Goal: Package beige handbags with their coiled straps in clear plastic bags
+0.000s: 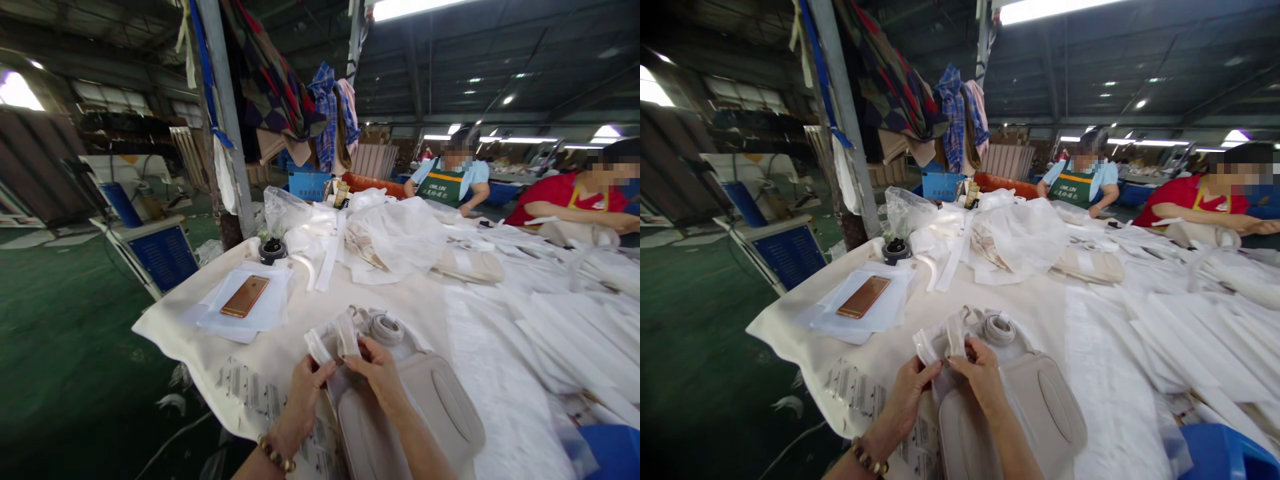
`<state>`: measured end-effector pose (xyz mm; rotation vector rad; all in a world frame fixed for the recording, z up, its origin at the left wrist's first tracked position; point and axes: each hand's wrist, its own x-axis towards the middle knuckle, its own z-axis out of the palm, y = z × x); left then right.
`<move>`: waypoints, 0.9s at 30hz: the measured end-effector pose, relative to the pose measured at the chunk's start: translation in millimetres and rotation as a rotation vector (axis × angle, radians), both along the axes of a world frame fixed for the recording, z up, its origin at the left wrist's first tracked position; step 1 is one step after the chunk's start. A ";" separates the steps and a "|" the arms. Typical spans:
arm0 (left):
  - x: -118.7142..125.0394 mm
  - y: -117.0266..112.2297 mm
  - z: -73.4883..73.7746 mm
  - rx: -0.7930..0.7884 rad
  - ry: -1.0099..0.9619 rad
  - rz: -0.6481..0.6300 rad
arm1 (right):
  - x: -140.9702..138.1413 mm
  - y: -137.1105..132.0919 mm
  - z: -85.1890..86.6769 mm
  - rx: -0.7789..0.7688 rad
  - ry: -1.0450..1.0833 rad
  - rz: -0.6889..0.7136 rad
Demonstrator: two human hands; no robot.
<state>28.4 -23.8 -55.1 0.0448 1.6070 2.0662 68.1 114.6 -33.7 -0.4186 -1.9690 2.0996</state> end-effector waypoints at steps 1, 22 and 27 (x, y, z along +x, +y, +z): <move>2.4 -1.1 -1.0 0.046 -0.006 0.014 | 0.0 1.8 3.8 -0.093 -0.012 -0.035; -8.1 -32.3 4.9 -0.485 0.326 0.363 | -35.0 -54.0 9.5 1.190 0.013 -0.139; -46.0 -16.9 36.6 -0.420 0.263 -0.064 | -25.9 -62.6 -18.6 1.436 0.374 -0.109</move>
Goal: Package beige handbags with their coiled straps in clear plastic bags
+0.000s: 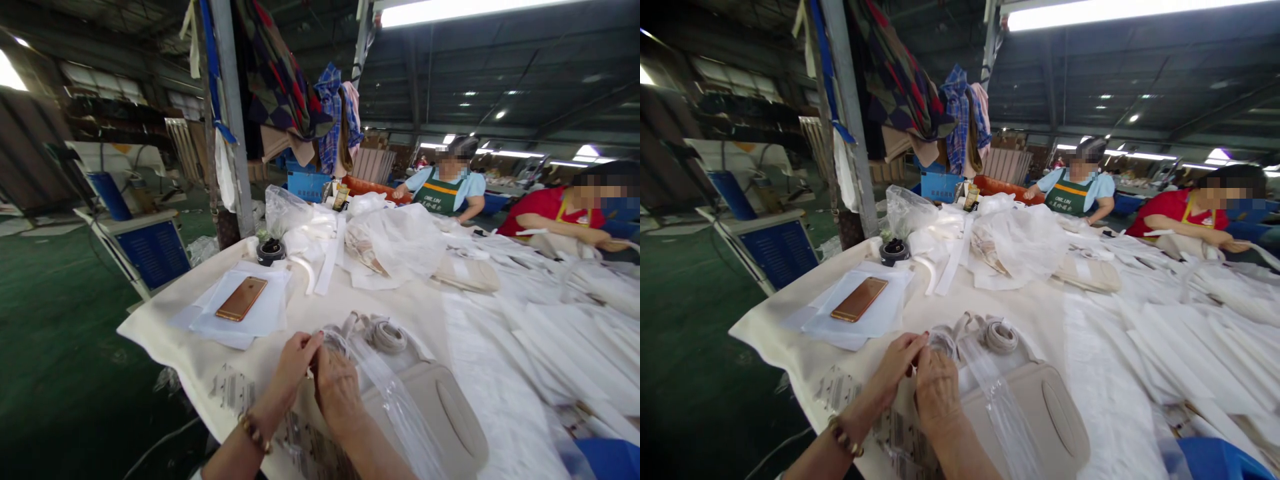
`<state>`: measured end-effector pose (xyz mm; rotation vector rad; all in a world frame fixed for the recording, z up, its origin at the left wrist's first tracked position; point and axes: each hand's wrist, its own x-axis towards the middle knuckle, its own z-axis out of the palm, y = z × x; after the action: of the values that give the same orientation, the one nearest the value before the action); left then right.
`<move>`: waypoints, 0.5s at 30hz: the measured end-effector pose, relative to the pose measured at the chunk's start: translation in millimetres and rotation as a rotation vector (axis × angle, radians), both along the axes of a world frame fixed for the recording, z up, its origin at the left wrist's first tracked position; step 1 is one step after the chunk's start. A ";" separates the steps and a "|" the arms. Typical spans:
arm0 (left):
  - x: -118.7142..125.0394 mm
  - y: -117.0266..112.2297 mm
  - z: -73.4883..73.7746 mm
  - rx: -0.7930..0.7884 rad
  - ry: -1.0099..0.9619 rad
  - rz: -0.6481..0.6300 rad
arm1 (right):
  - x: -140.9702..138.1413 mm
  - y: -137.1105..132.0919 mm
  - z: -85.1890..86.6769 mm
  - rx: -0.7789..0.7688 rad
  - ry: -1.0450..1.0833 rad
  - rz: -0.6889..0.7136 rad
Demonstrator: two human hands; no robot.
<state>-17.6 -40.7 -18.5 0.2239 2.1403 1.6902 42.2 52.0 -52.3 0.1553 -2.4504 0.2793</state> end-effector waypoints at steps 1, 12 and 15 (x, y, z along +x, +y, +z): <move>-8.8 4.5 2.4 -0.003 -0.036 -0.055 | 0.6 0.1 0.3 0.024 0.026 -0.009; -57.7 15.5 4.4 -0.148 -0.171 -0.499 | 5.3 5.0 10.0 -0.075 0.010 0.072; -64.9 14.8 2.4 -0.193 -0.113 -0.513 | 6.9 20.6 19.0 -0.512 -0.069 0.001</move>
<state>-82.6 -25.9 -16.0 0.5522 1.9316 1.1707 49.1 72.6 -33.4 -0.0770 -2.3601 0.9087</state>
